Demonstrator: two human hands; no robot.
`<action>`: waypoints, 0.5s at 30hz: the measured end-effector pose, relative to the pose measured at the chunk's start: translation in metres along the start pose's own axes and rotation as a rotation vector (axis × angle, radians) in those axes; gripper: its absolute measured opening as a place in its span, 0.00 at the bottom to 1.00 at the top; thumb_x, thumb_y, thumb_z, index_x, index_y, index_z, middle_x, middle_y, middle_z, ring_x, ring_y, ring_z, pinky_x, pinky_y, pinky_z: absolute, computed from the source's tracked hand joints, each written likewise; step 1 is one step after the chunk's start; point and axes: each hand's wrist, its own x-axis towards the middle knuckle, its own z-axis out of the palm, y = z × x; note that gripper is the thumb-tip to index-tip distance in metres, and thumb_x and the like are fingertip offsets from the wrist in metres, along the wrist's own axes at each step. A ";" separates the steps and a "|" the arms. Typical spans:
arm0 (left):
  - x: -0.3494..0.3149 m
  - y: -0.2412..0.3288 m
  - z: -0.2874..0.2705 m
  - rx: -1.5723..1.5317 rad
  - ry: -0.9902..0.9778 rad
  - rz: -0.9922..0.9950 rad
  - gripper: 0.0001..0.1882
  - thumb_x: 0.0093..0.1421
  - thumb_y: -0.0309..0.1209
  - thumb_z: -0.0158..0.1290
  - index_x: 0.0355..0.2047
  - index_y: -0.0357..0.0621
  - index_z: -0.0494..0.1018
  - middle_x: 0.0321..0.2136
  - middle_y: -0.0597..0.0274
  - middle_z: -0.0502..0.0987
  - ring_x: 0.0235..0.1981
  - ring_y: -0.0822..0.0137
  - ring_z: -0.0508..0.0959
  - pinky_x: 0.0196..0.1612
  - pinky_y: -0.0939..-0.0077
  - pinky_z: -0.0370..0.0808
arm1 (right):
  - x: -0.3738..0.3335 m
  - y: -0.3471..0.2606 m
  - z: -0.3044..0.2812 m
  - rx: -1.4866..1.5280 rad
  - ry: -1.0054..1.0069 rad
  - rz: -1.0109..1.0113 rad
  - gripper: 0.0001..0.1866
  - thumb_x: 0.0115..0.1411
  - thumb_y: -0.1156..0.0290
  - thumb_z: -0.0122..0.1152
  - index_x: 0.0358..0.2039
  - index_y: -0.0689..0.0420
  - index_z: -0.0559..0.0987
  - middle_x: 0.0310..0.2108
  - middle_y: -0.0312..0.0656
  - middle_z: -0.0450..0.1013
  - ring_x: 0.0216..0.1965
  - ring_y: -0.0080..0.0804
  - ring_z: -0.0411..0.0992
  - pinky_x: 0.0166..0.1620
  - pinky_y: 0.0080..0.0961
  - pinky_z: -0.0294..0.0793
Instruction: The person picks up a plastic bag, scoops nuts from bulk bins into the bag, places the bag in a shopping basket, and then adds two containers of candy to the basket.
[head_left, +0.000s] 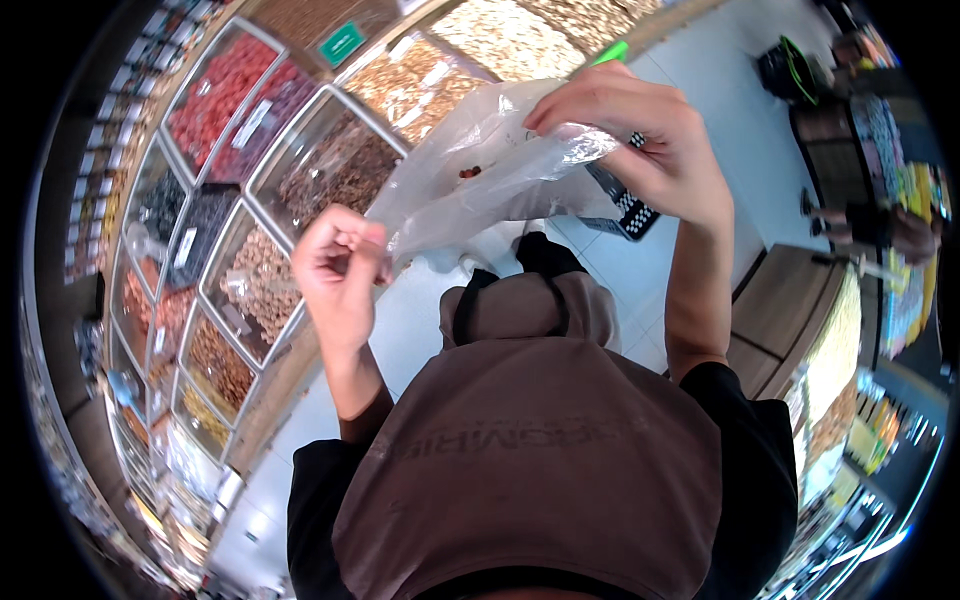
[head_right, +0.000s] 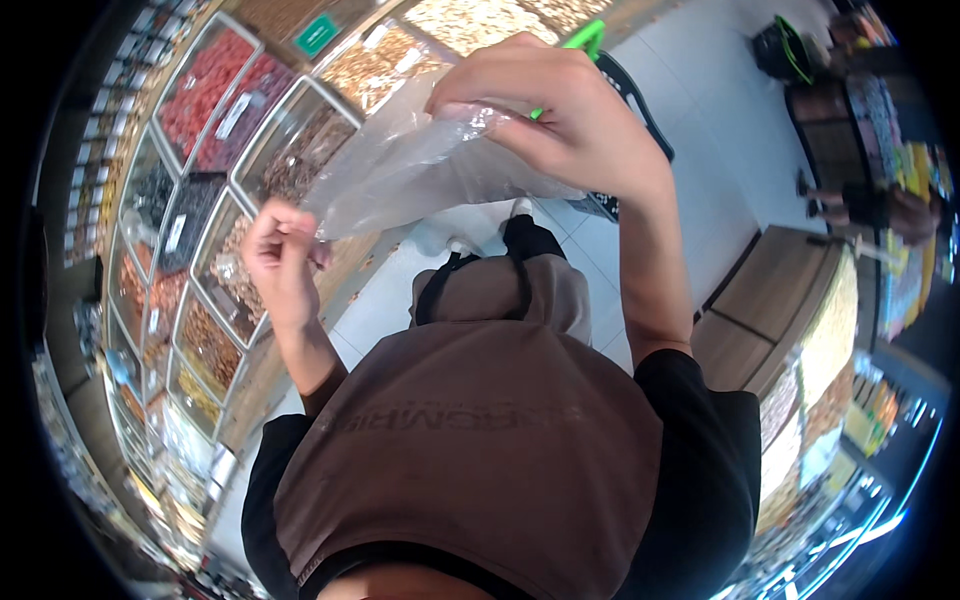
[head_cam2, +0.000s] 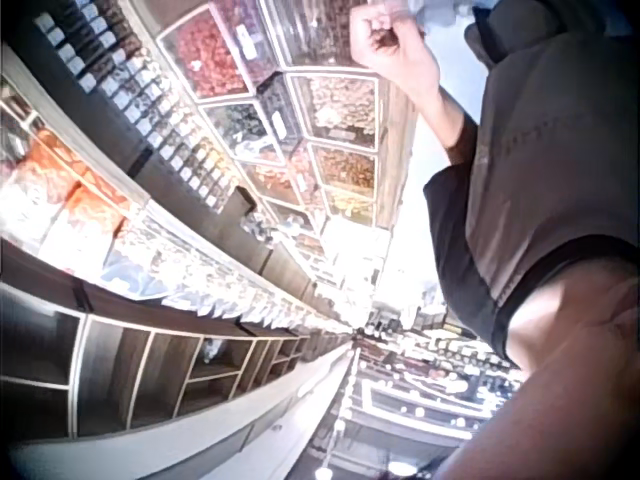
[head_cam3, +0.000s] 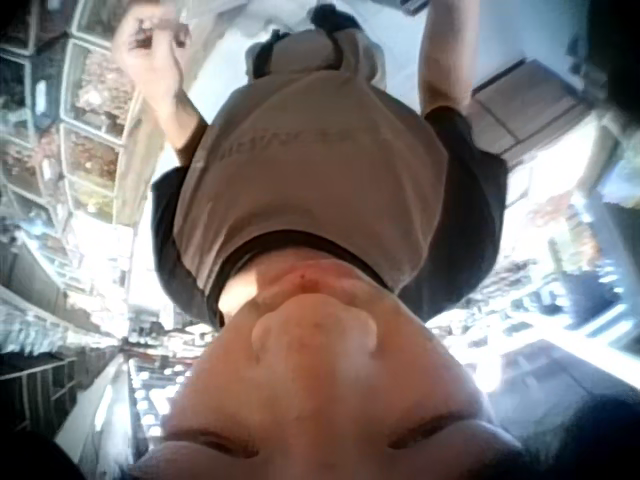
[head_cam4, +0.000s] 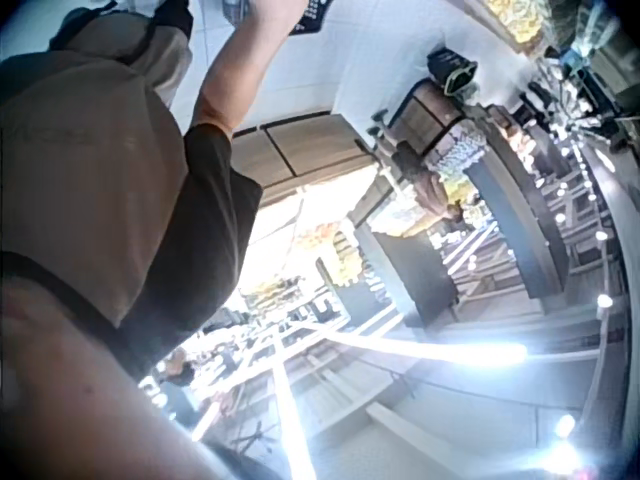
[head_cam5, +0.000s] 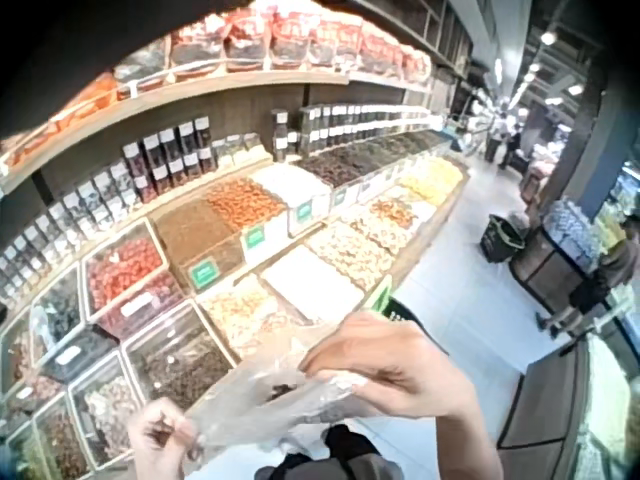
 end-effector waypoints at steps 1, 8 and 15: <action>-0.001 -0.005 0.001 0.097 -0.109 -0.046 0.06 0.61 0.21 0.53 0.26 0.40 0.70 0.19 0.70 0.73 0.19 0.83 0.70 0.22 0.88 0.64 | -0.013 -0.003 -0.006 0.017 0.001 0.018 0.07 0.58 0.76 0.59 0.34 0.64 0.82 0.34 0.44 0.80 0.39 0.36 0.77 0.47 0.33 0.70; 0.048 0.002 0.110 1.124 -0.522 0.267 0.39 0.46 0.42 0.68 0.54 0.37 0.65 0.44 0.45 0.74 0.48 0.47 0.75 0.55 0.58 0.70 | -0.096 -0.013 -0.013 0.117 -0.120 0.181 0.08 0.57 0.76 0.61 0.37 0.61 0.83 0.36 0.42 0.80 0.40 0.39 0.75 0.51 0.33 0.68; 0.041 -0.146 0.155 1.312 -0.844 -0.035 0.18 0.51 0.19 0.50 0.45 0.33 0.72 0.37 0.35 0.77 0.45 0.40 0.77 0.49 0.53 0.73 | -0.208 -0.031 -0.019 0.066 0.002 0.464 0.05 0.54 0.76 0.63 0.32 0.60 0.82 0.42 0.40 0.78 0.51 0.40 0.71 0.59 0.37 0.61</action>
